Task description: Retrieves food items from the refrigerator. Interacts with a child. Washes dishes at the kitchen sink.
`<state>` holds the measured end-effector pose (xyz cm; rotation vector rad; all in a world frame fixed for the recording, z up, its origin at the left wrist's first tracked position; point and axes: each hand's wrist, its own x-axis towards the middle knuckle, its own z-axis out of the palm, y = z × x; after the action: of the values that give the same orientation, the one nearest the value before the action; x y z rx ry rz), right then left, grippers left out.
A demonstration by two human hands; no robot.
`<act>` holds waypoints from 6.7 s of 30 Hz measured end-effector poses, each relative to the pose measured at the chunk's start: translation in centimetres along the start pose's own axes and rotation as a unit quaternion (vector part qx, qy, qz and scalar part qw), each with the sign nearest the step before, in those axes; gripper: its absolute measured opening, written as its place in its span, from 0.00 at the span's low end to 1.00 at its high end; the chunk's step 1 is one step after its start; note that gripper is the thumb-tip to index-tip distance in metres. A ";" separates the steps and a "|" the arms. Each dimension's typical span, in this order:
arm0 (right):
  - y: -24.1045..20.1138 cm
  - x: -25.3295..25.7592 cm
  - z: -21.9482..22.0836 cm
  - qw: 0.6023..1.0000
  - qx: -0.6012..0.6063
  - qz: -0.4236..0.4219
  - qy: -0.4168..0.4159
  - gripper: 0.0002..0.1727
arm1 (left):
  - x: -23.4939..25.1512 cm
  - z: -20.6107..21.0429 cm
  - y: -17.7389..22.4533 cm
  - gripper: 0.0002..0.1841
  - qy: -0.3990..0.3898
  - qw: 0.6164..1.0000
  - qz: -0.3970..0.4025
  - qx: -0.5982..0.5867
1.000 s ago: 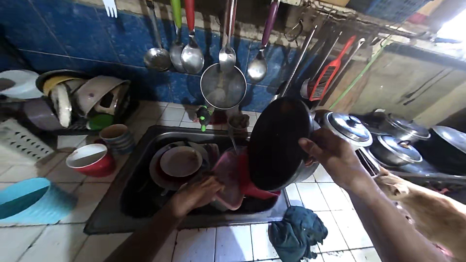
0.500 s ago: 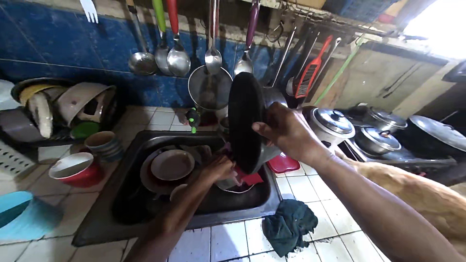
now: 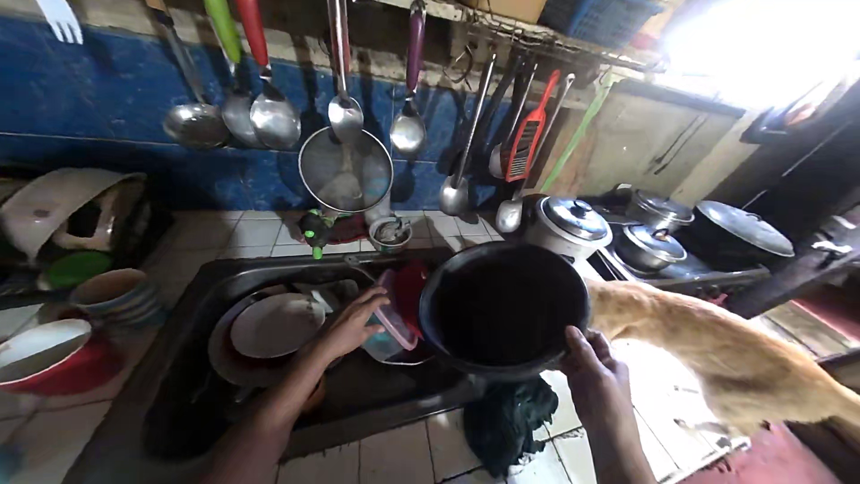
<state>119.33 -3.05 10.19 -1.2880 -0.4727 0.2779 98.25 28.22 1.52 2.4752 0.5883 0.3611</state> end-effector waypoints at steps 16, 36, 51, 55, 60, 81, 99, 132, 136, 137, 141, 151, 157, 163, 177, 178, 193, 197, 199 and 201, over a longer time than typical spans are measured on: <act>7.8 0.3 -3.8 0.936 0.093 0.029 0.339 0.11 | -2.1 3.4 -2.0 0.46 0.105 0.961 -0.164 -0.196; 11.0 1.7 16.1 0.809 -0.457 -0.095 -0.359 0.17 | 0.1 5.3 4.2 0.48 0.075 0.989 -0.130 -0.011; 12.5 0.4 15.8 0.770 -0.514 -0.102 -0.363 0.28 | 0.3 7.9 3.0 0.42 0.123 0.985 -0.120 0.024; 11.4 0.2 16.7 0.764 -0.536 -0.134 -0.334 0.29 | 0.2 7.9 3.4 0.39 0.151 0.983 -0.096 0.026; 8.5 1.4 16.4 0.755 -0.552 -0.095 -0.342 0.31 | 0.2 7.3 3.9 0.43 0.105 0.989 -0.103 0.005; 8.6 4.9 11.8 0.803 -0.532 -0.037 -0.267 0.22 | -3.8 3.2 0.7 0.45 0.056 0.985 -0.147 -0.069; 10.9 0.8 17.3 0.697 -0.587 0.034 -0.410 0.38 | -6.0 8.0 7.2 0.38 0.158 0.918 -0.336 -0.137; 6.7 -3.8 17.0 0.762 -0.364 -0.016 -0.535 0.54 | -6.2 2.8 6.9 0.45 0.261 0.709 -0.173 -0.632; 6.8 -5.4 17.7 0.791 -0.314 0.049 -0.522 0.51 | -7.3 2.8 6.2 0.46 0.305 0.726 -0.150 -0.598; 7.1 -6.0 17.9 0.808 -0.286 0.051 -0.513 0.50 | -7.7 2.9 5.9 0.45 0.312 0.731 -0.144 -0.589; 8.9 -8.1 18.9 0.821 -0.224 0.039 -0.524 0.48 | -10.3 2.8 4.4 0.48 0.330 0.744 -0.164 -0.557; 9.8 -6.9 19.5 0.794 -0.146 0.124 -0.577 0.34 | -14.5 2.3 2.1 0.37 0.333 0.688 -0.168 -0.623; 9.6 -0.4 19.3 0.907 0.035 0.310 -0.284 0.30 | -10.8 0.5 -1.3 0.22 0.345 0.548 -0.024 -0.762; 11.1 2.3 15.9 0.901 -0.325 0.045 -0.283 0.46 | -7.6 0.5 -4.1 0.17 0.350 0.532 -0.084 -0.767; 7.8 3.7 40.6 0.802 -0.460 -0.127 -0.359 0.36 | -1.1 -1.1 -7.5 0.24 0.300 0.748 -0.296 -0.513; 8.3 3.6 41.0 0.803 -0.463 -0.145 -0.347 0.34 | -0.9 -1.5 -7.7 0.26 0.290 0.773 -0.304 -0.475; 13.8 17.7 34.4 0.915 -0.285 0.013 -0.286 0.21 | 3.8 -3.9 -11.5 0.25 0.007 0.932 -0.344 -0.115; 17.8 19.1 34.1 0.855 -0.476 0.125 -0.165 0.36 | 3.4 -3.2 -11.4 0.27 0.003 0.936 -0.338 -0.101; 19.5 19.3 34.5 0.869 -0.447 0.157 -0.142 0.42 | 3.2 -3.7 -10.9 0.26 0.016 0.933 -0.344 -0.102; 20.5 19.7 34.6 0.893 -0.387 0.193 -0.126 0.46 | 2.7 -4.3 -10.2 0.24 0.036 0.930 -0.348 -0.113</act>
<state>121.05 40.73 1.05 -2.1519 -0.5710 0.6388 95.57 39.09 -0.63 1.8826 1.3154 0.2152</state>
